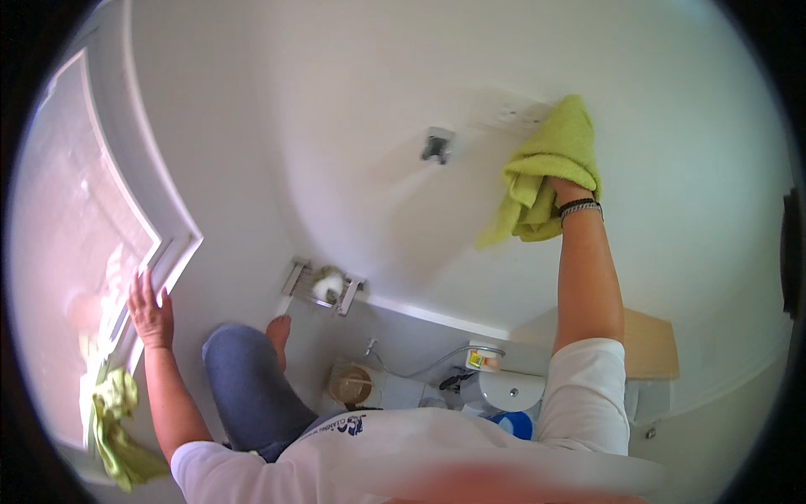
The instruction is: The person cleans a wall-mounted electrical outlet and then proceeds to clean a skylight window using a green cloth. They wipe the glass pane, the window frame, and the window sill thoroughly.
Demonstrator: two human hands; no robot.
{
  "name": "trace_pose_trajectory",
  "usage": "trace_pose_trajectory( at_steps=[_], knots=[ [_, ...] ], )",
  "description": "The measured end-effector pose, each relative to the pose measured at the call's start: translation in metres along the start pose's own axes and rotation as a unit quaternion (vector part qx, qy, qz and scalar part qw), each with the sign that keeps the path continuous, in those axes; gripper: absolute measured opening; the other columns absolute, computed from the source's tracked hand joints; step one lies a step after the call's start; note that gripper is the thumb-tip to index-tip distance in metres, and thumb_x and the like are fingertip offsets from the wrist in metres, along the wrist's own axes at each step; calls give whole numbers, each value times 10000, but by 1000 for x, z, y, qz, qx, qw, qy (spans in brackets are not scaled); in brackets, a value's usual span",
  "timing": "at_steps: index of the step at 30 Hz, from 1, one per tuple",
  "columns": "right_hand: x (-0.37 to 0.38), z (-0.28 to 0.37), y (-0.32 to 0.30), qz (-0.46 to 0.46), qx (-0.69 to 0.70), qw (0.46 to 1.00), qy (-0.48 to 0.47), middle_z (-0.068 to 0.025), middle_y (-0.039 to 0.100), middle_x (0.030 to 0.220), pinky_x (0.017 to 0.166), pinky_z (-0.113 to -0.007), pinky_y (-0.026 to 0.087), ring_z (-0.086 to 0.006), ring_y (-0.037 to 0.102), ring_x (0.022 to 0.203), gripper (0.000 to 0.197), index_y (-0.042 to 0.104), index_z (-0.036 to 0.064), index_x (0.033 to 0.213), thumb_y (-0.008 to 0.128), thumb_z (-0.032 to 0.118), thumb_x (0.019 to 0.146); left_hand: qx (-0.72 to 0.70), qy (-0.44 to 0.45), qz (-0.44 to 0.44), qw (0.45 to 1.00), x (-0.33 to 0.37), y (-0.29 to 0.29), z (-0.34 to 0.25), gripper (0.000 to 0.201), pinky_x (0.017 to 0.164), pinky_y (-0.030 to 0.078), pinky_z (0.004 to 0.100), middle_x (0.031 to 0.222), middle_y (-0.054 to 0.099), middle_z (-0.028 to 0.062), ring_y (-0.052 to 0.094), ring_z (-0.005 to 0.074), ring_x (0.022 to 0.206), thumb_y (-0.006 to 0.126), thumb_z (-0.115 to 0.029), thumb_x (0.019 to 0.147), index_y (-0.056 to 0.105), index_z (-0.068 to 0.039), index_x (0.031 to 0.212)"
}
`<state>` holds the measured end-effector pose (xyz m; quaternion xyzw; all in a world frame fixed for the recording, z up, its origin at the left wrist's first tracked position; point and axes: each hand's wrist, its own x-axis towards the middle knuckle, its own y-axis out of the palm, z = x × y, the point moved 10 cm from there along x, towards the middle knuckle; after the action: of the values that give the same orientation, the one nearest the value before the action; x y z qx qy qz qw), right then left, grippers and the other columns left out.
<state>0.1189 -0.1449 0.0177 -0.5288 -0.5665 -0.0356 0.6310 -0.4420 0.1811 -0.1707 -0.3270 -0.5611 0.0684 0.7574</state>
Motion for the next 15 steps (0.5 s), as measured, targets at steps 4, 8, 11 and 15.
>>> trace_pose_trajectory(
  at_steps=[4,8,11,15],
  knots=[
    [-3,21,31,-3,77,997,24,-143,452,1184,943,-356,322,-279,404,1114,454,405,53,1185,494,277,801,79,4,-42,996,-12,-47,7,510,1001,242,402,1314,294,107,254,267,1233,504,-291,829,315,-138,1277],
    [-41,21,66,54,147,986,61,-141,444,1194,950,-347,316,-276,398,1121,475,388,54,1203,501,281,801,124,-64,-64,988,-28,-66,43,543,1016,193,424,1338,267,91,209,258,1260,491,-356,829,287,-169,1296],
    [-79,23,101,125,232,959,108,-138,438,1202,955,-341,311,-274,394,1126,492,375,54,1217,506,283,802,118,-106,-64,985,-48,-70,66,581,1024,141,441,1363,235,79,187,259,1271,478,-420,817,267,-194,1309],
    [-146,49,109,127,133,982,39,-133,434,1207,955,-330,314,-268,394,1126,519,356,56,1235,519,289,800,133,-114,-48,983,-60,-65,77,607,1032,106,442,1374,215,80,153,255,1286,425,-485,821,231,-213,1328]
  ],
)
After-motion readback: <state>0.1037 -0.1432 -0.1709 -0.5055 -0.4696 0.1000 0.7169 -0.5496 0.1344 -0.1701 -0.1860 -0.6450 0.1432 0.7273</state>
